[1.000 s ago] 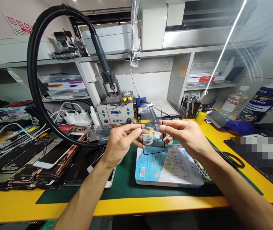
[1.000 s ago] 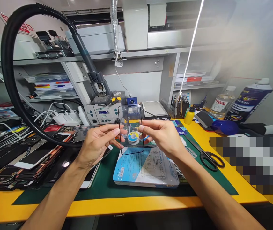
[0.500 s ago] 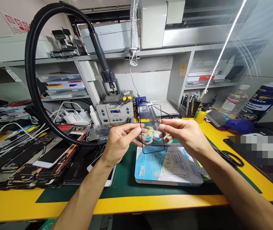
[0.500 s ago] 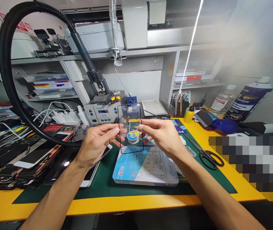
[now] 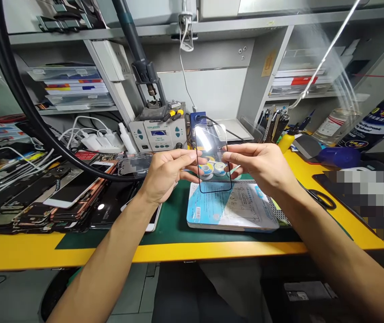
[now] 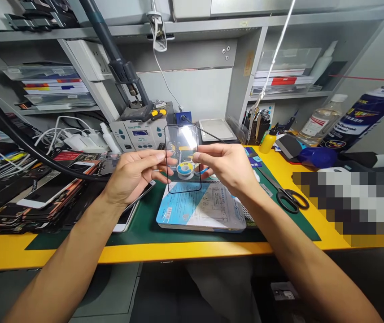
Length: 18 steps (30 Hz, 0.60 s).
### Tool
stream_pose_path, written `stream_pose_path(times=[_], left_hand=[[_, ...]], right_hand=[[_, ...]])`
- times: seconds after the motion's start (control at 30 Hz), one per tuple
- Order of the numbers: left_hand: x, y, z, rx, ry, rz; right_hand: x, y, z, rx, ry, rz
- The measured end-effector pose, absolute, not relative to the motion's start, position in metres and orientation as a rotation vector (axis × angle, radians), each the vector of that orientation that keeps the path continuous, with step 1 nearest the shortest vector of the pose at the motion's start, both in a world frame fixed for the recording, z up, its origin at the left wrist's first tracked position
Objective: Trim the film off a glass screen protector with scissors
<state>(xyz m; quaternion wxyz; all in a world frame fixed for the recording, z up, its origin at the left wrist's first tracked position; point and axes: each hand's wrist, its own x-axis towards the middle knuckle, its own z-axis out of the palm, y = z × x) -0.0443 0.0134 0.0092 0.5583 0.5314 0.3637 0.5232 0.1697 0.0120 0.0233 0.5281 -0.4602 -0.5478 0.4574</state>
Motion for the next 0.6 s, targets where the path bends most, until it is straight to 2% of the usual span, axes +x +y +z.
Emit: stream_pose_path(times=[0.6], left_hand=[[-0.042,0.0106,0.01,1.287,0.882,1.254]], right_hand=[[0.1693,0.0119,0.0211,-1.07,-1.296,1.107]])
